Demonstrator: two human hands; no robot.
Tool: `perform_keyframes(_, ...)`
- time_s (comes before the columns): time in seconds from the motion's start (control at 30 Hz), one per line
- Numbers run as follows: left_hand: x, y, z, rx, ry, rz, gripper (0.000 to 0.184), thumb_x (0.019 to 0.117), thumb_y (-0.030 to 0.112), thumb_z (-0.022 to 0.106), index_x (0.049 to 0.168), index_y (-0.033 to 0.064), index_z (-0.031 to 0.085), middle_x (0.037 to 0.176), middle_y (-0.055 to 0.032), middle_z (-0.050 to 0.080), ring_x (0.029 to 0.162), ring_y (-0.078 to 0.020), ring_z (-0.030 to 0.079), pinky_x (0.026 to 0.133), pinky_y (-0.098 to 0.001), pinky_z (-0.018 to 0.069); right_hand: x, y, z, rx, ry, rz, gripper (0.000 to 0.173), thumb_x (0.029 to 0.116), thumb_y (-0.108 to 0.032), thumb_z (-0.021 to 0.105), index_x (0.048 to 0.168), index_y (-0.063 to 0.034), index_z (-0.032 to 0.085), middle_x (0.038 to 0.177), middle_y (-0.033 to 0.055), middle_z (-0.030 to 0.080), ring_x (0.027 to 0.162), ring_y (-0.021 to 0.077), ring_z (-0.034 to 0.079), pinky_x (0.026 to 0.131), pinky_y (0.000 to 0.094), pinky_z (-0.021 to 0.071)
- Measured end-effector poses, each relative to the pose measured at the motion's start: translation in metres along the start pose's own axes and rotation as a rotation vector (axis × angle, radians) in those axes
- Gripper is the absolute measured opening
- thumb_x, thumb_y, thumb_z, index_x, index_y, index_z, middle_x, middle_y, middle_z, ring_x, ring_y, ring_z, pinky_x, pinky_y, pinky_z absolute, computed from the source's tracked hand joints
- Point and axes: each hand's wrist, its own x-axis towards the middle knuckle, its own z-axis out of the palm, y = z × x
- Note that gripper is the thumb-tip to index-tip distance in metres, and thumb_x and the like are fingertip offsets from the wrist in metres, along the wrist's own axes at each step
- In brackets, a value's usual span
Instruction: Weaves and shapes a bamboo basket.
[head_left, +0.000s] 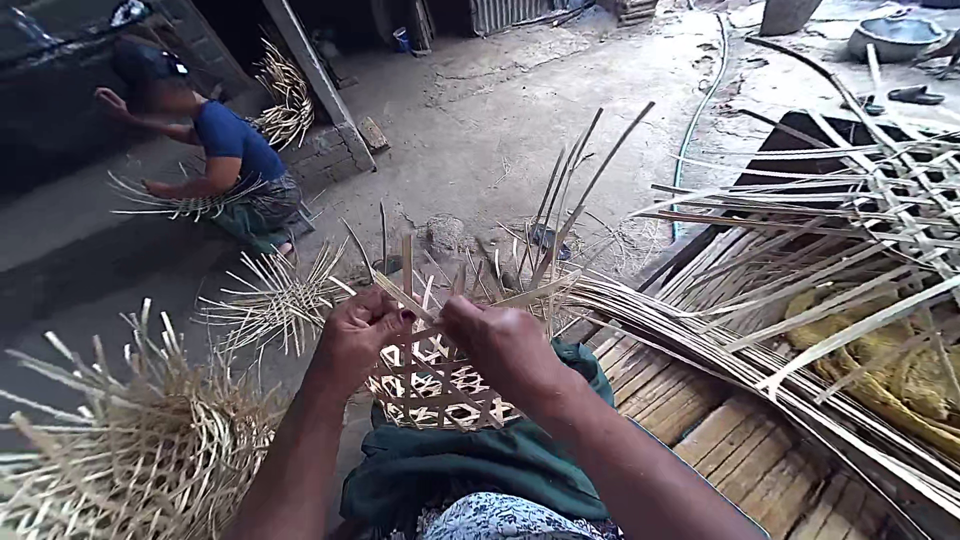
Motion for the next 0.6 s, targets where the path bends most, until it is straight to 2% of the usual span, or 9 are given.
perform_keyframes(0.07,-0.001,-0.012,-0.002,-0.092,-0.069,0.121,0.012,0.0925,0.014,0.074,0.098,0.0251,0.074,0.093,0.0128,0.074,0.085,-0.001,0.07,0.079,-0.0204,0.0597,0.004,0.001,-0.008,0.031,-0.064,0.058,0.021,0.1016,-0.025,0.059,0.095,-0.0078,0.07,0.066,0.009,0.065,0.06,0.0286,0.068,0.053,0.0512,0.0536)
perform_keyframes(0.13,-0.002,-0.023,-0.004,-0.056,-0.082,0.218,0.008,0.0939,0.025,0.074,0.101,0.0277,0.075,0.098,0.0109,0.074,0.089,-0.0036,0.071,0.082,-0.0226,0.0602,0.008,0.001,-0.014,0.049,-0.141,0.121,0.022,0.1018,-0.026,0.06,0.095,-0.0082,0.07,0.068,0.0089,0.066,0.064,0.0288,0.068,0.057,0.0521,0.0542)
perform_keyframes(0.23,-0.01,-0.019,0.004,0.301,0.138,0.418,0.018,0.0948,0.022,0.073,0.11,0.0119,0.069,0.09,0.0046,0.072,0.075,-0.0008,0.067,0.069,-0.0183,0.0578,0.011,-0.001,-0.013,0.034,-0.179,0.174,0.026,0.1015,-0.031,0.061,0.092,-0.0084,0.07,0.07,0.0086,0.067,0.066,0.0289,0.069,0.058,0.0522,0.0542)
perform_keyframes(0.27,-0.013,-0.012,0.008,0.496,0.176,0.515,0.026,0.0974,0.026,0.071,0.113,0.0064,0.067,0.089,-0.0014,0.07,0.071,-0.003,0.062,0.066,-0.0189,0.0531,0.012,0.001,-0.012,0.045,-0.171,0.175,0.027,0.1009,-0.032,0.062,0.09,-0.0084,0.07,0.069,0.0081,0.066,0.066,0.028,0.069,0.058,0.0517,0.0541)
perform_keyframes(0.33,-0.012,0.002,0.019,0.805,0.102,0.644,0.037,0.1011,0.033,0.065,0.126,0.005,0.067,0.096,-0.0115,0.074,0.071,-0.015,0.064,0.064,-0.0286,0.0534,0.013,0.006,-0.007,0.128,-0.115,0.145,0.023,0.0993,-0.029,0.065,0.09,-0.0084,0.071,0.071,0.0067,0.067,0.066,0.0245,0.068,0.06,0.0491,0.0543)
perform_keyframes(0.4,-0.006,0.0,0.024,1.04,-0.043,0.63,0.044,0.1029,0.036,0.059,0.141,0.0128,0.063,0.107,-0.0132,0.074,0.079,-0.0282,0.068,0.063,-0.0419,0.0563,0.007,0.015,0.004,0.245,0.015,0.074,0.009,0.0955,-0.015,0.069,0.096,-0.0077,0.074,0.079,0.0061,0.072,0.07,0.0193,0.07,0.064,0.0438,0.0589)
perform_keyframes(0.47,0.008,-0.003,0.019,1.151,-0.105,0.617,0.042,0.1017,0.028,0.061,0.142,0.0164,0.062,0.103,-0.0136,0.073,0.082,-0.0357,0.068,0.063,-0.0484,0.0556,0.003,0.022,0.012,0.242,0.193,0.029,0.011,0.0929,-0.006,0.069,0.102,-0.0071,0.076,0.091,0.0075,0.072,0.074,0.0164,0.07,0.067,0.0364,0.0611)
perform_keyframes(0.53,0.018,0.001,0.01,1.092,-0.06,0.606,0.041,0.0975,0.022,0.066,0.137,0.012,0.066,0.1,-0.0142,0.073,0.086,-0.0358,0.068,0.069,-0.049,0.056,-0.002,0.028,0.012,0.166,0.298,0.075,0.014,0.0909,-0.006,0.07,0.103,-0.0062,0.077,0.101,0.0121,0.071,0.075,0.0186,0.069,0.065,0.0356,0.0607)
perform_keyframes(0.6,0.017,0.011,0.007,0.956,0.035,0.582,0.041,0.0941,0.021,0.071,0.133,0.0087,0.068,0.1,-0.0112,0.072,0.083,-0.027,0.063,0.071,-0.041,0.0519,-0.004,0.03,0.005,0.157,0.304,0.149,0.015,0.0929,-0.016,0.072,0.103,-0.0053,0.074,0.101,0.0119,0.068,0.07,0.0163,0.065,0.062,0.0334,0.0581)
